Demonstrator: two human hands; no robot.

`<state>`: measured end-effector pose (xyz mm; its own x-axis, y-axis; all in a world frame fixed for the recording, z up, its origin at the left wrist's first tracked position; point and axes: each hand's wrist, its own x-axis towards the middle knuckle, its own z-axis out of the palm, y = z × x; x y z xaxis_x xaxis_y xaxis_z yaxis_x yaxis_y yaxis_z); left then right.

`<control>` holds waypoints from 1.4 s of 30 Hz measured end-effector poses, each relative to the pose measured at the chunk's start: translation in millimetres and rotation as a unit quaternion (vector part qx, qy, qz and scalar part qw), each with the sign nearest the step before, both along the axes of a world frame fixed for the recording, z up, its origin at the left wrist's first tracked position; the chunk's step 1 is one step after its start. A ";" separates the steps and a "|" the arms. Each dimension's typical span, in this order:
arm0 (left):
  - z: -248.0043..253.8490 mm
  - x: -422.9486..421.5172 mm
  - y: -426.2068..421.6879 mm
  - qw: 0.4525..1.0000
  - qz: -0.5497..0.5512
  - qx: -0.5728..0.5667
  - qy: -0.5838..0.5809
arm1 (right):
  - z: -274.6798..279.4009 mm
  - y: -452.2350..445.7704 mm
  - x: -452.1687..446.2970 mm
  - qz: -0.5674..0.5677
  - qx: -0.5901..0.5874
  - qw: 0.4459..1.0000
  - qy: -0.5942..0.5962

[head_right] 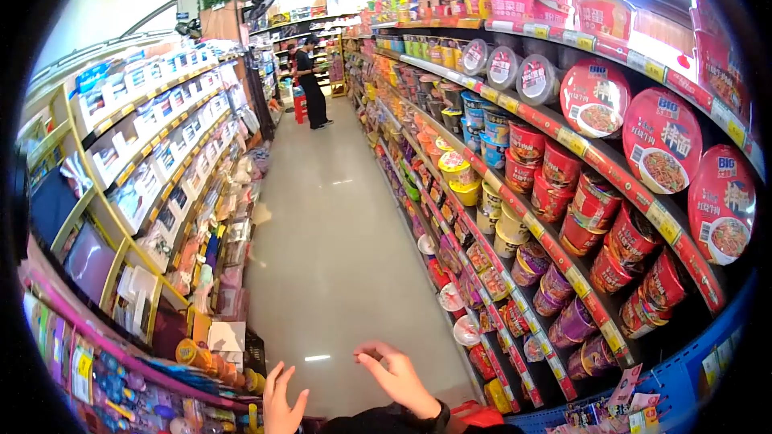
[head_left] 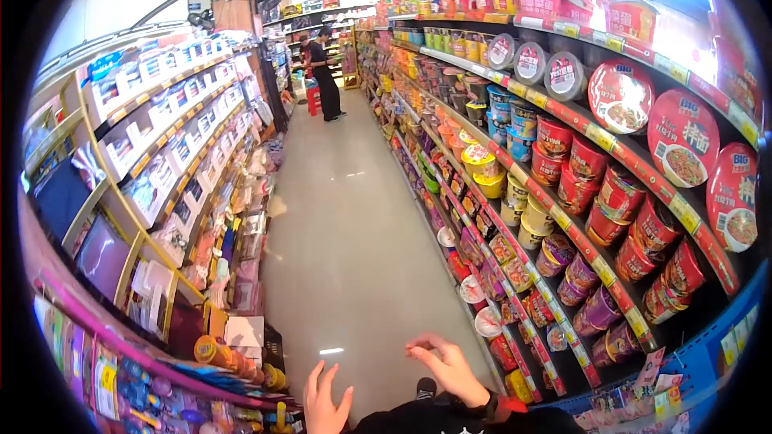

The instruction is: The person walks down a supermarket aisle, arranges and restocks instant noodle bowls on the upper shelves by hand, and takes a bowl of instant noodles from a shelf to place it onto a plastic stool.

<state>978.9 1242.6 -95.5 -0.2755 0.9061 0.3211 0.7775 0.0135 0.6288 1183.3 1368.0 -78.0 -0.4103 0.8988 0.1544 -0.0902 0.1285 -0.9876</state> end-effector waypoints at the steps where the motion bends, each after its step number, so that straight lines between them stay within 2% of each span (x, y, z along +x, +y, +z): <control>1: 2.8 1.5 18.0 1.000 -0.005 0.017 0.002 | 12.0 17.2 6.3 0.001 0.032 0.999 -0.013; 2: 4.7 3.1 36.0 1.000 -0.015 0.024 0.007 | 19.3 32.2 12.2 0.002 0.067 0.997 -0.029; 6: 10.0 23.4 106.6 0.998 -0.057 0.037 -0.012 | 14.6 85.3 38.6 -0.030 0.053 0.998 0.013; 9: 12.8 35.3 148.5 0.994 -0.097 0.044 -0.025 | 2.5 112.0 55.0 -0.061 -0.010 0.998 0.003; 15: -21.6 54.0 220.4 0.986 -0.163 0.009 -0.007 | -12.1 142.9 84.4 -0.113 -0.081 0.990 0.003; 19: -20.1 66.5 272.9 0.977 -0.210 -0.028 -0.003 | -18.6 161.0 107.4 -0.174 -0.078 0.982 -0.010; 24: -21.8 81.1 336.9 0.956 -0.292 -0.007 0.016 | -26.3 182.0 125.1 -0.282 -0.079 0.956 0.032; 26: -17.3 83.6 359.9 0.946 -0.323 -0.015 0.025 | -28.4 193.4 127.1 -0.321 -0.050 0.944 0.054; 27: -13.5 84.5 370.8 0.941 -0.337 -0.024 0.029 | -29.1 198.6 127.7 -0.337 -0.077 0.936 0.065; 31: -4.2 80.7 413.1 0.928 -0.372 -0.006 0.031 | -26.4 224.7 122.2 -0.375 -0.080 0.923 0.023; 42: -10.9 40.8 496.2 0.915 -0.402 0.006 0.032 | -22.8 294.3 76.7 -0.396 -0.055 0.916 0.032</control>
